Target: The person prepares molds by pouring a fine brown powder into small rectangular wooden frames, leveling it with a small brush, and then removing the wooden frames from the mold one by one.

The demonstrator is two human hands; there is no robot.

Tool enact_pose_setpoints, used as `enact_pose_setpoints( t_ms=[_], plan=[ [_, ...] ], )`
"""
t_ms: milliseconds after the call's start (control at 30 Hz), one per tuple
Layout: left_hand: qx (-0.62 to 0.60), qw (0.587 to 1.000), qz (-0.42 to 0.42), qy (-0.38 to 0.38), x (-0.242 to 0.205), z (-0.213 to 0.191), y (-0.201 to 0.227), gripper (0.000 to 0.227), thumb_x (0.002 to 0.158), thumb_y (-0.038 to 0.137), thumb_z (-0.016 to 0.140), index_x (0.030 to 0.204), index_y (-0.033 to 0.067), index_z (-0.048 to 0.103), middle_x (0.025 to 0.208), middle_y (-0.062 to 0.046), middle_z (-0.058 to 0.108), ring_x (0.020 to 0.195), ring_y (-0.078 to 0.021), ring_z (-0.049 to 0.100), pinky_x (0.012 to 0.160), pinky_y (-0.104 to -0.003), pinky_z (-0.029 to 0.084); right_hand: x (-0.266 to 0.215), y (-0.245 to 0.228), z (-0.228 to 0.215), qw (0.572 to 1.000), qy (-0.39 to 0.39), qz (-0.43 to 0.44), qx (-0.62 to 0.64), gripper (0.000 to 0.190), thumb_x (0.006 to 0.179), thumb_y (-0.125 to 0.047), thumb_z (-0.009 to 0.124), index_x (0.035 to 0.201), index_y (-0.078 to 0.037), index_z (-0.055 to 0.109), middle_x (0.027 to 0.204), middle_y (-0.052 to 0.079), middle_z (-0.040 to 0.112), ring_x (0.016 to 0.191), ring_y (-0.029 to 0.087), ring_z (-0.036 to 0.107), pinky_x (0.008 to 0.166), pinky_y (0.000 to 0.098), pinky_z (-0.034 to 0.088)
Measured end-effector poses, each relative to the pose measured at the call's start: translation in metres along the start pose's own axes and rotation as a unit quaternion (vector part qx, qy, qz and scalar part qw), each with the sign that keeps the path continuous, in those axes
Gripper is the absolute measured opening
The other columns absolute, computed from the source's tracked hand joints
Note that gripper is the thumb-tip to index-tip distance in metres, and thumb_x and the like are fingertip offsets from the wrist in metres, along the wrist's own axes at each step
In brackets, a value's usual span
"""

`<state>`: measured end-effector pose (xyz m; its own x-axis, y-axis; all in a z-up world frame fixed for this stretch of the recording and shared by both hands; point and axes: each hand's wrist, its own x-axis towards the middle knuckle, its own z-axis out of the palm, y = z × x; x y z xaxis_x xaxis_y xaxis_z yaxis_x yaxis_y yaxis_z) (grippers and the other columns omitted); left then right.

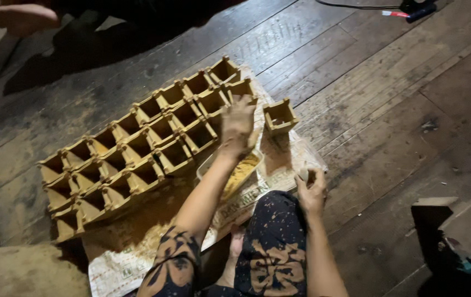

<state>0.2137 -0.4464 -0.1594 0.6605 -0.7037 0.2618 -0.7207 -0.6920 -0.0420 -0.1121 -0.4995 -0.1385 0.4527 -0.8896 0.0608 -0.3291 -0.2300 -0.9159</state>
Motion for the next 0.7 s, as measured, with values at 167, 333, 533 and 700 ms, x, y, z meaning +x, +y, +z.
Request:
enact_pose_setpoints(
  t_ms=[167, 333, 533, 700],
  plan=[
    [-0.082, 0.972, 0.147, 0.162, 0.010, -0.014, 0.064, 0.079, 0.078, 0.048, 0.077, 0.144, 0.0123, 0.051, 0.143, -0.013, 0.057, 0.136, -0.0279, 0.052, 0.120, -0.058, 0.027, 0.014, 0.042, -0.009, 0.987, 0.024, 0.133, -0.083, 0.046, 0.081, -0.021, 0.087, 0.121, -0.022, 0.065, 0.112, 0.010, 0.076, 0.103, 0.033, 0.073, 0.088, 0.0452, 0.058],
    [-0.097, 0.986, 0.125, 0.059, 0.017, -0.027, 0.095, 0.045, 0.090, 0.053, 0.061, 0.114, 0.0161, 0.066, 0.107, -0.008, 0.074, 0.133, -0.0307, 0.055, 0.111, -0.083, 0.008, 0.008, 0.022, -0.006, 0.992, 0.001, 0.106, -0.074, 0.049, 0.076, -0.019, 0.091, 0.118, -0.020, 0.067, 0.106, 0.012, 0.078, 0.100, 0.033, 0.075, 0.084, 0.0442, 0.059],
    [-0.073, 0.975, 0.164, 0.130, 0.010, -0.062, 0.091, 0.010, 0.081, 0.011, 0.070, 0.082, 0.0209, 0.072, 0.077, -0.001, 0.077, 0.130, -0.0278, 0.061, 0.112, -0.081, -0.002, 0.006, 0.021, -0.007, 0.991, -0.054, 0.103, -0.071, 0.041, 0.079, -0.019, 0.088, 0.113, -0.021, 0.067, 0.102, 0.009, 0.078, 0.096, 0.031, 0.075, 0.084, 0.0427, 0.060],
    [-0.120, 0.966, 0.102, 0.207, 0.013, -0.066, 0.068, 0.022, 0.076, 0.025, 0.066, 0.096, 0.0286, 0.073, 0.089, 0.011, 0.077, 0.135, -0.0128, 0.054, 0.122, -0.074, 0.008, 0.002, 0.013, -0.020, 0.997, -0.032, -0.032, -0.064, 0.040, 0.074, -0.005, 0.088, 0.108, -0.006, 0.065, 0.092, 0.023, 0.072, 0.091, 0.043, 0.073, 0.082, 0.0474, 0.058]
  ],
)
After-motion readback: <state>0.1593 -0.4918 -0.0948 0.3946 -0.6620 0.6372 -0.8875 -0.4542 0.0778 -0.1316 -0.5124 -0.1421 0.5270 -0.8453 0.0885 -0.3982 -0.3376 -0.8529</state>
